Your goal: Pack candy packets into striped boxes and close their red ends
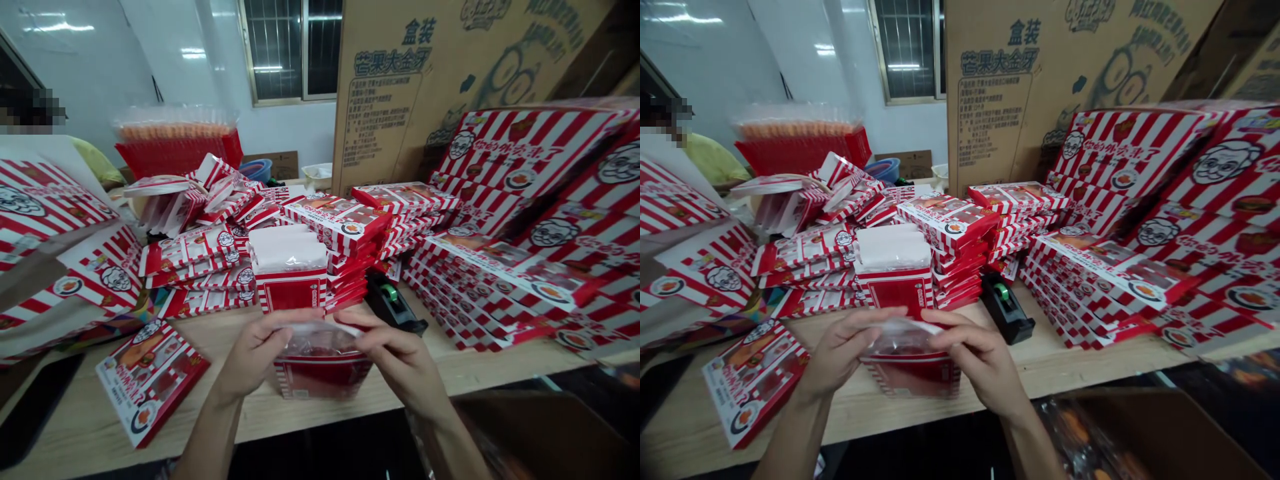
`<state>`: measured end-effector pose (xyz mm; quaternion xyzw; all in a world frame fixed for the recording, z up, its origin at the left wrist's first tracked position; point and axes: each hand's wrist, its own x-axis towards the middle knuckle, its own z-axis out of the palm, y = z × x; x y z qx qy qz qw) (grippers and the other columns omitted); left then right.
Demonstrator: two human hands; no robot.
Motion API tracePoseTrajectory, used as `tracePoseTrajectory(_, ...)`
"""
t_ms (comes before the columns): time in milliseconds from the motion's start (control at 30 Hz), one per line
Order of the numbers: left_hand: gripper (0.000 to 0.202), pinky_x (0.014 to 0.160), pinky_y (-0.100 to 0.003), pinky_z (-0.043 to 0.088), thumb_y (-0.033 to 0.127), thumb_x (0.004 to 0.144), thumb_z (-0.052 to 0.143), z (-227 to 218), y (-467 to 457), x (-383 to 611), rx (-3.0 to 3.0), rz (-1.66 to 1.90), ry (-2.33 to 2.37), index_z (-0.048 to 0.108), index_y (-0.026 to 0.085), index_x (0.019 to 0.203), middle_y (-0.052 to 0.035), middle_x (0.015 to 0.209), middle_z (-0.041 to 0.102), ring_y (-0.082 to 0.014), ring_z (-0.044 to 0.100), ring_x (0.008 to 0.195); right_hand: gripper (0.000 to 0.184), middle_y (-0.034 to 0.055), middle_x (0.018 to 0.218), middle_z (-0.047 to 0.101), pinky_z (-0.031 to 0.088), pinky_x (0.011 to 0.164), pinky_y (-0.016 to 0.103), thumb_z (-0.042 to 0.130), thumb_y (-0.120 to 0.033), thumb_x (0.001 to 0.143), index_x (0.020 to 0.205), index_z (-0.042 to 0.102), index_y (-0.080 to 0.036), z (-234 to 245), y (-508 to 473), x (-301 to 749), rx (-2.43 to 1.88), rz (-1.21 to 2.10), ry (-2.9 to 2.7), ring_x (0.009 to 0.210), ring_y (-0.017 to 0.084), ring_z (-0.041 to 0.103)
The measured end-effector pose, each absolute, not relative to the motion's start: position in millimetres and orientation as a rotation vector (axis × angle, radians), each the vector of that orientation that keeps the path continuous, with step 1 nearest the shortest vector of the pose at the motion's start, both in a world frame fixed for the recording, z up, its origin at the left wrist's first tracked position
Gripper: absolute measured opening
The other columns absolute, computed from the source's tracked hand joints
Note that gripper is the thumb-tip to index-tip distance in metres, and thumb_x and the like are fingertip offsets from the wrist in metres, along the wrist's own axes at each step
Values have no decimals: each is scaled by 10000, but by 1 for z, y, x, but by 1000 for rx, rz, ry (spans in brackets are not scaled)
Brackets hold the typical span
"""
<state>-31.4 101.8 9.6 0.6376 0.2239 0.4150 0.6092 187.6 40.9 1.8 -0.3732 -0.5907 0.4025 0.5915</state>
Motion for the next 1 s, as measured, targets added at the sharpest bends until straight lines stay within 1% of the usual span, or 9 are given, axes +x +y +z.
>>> tracePoseTrajectory(100, 234, 877, -424, 525, 329, 863, 560, 14, 101, -29, 1584, 1021, 431, 750, 258, 747, -47, 910, 747, -230, 661, 977, 125, 53, 979, 725, 529, 841, 392, 704, -403, 749, 799, 747, -297, 5, 40, 186, -824, 920, -1373, 970, 233, 656)
tracePoseTrajectory(167, 319, 893, -484, 508, 403, 867, 533, 17, 99, -31, 1683, 1022, 411, 748, 253, 685, -66, 819, 749, -258, 655, 981, 173, 55, 850, 731, 542, 813, 380, 697, -427, 748, 836, 747, -287, 10, 39, 182, -844, 878, -1352, 912, 226, 663)
tracePoseTrajectory(267, 291, 955, -492, 461, 406, 879, 510, 19, 99, -36, 1832, 982, 390, 748, 258, 804, -80, 940, 729, -263, 601, 1081, 126, 47, 888, 726, 542, 813, 322, 657, -300, 803, 898, 733, -271, 19, 37, 176, -1016, 789, -1368, 903, 193, 662)
tracePoseTrajectory(333, 238, 924, -436, 489, 367, 881, 521, 19, 99, -38, 1876, 989, 414, 719, 252, 946, -86, 1025, 700, -243, 604, 1069, 184, 42, 960, 723, 545, 811, 303, 672, -265, 780, 960, 712, -266, 23, 34, 174, -1129, 750, -1392, 910, 189, 667)
tracePoseTrajectory(400, 213, 859, -364, 529, 316, 877, 537, 19, 97, -39, 1858, 1034, 510, 687, 229, 1001, -85, 1013, 699, -211, 641, 987, 211, 39, 961, 728, 552, 800, 298, 680, -274, 769, 979, 702, -260, 24, 32, 173, -1198, 698, -1417, 884, 191, 677)
tracePoseTrajectory(500, 150, 812, -290, 547, 208, 864, 557, 19, 94, -39, 1798, 1057, 664, 665, 200, 968, -69, 973, 719, -178, 670, 930, 129, 35, 898, 737, 551, 790, 286, 665, -252, 785, 905, 714, -249, 24, 31, 172, -1209, 596, -1461, 862, 189, 682)
tracePoseTrajectory(633, 153, 863, -307, 542, 163, 857, 570, 21, 93, -43, 1795, 1001, 561, 689, 211, 941, -64, 1004, 727, -181, 669, 983, 87, 24, 853, 733, 553, 790, 279, 647, -196, 805, 834, 711, -248, 25, 32, 176, -1101, 630, -1517, 823, 167, 687)
tracePoseTrajectory(833, 152, 808, -355, 580, 269, 843, 598, 31, 88, -52, 1885, 922, 494, 726, 243, 921, -76, 956, 742, -211, 694, 925, 174, 39, 988, 720, 524, 895, 395, 660, -223, 808, 956, 708, -300, 22, 27, 193, -949, 738, -1788, 948, 204, 666)
tracePoseTrajectory(1000, 133, 831, -312, 558, 181, 840, 602, 25, 81, -48, 2000, 1015, 522, 685, 223, 936, -74, 1016, 726, -185, 675, 973, 262, 45, 1072, 700, 517, 902, 382, 644, -216, 818, 1054, 681, -324, 23, 27, 189, -1003, 599, -1889, 1053, 211, 625)
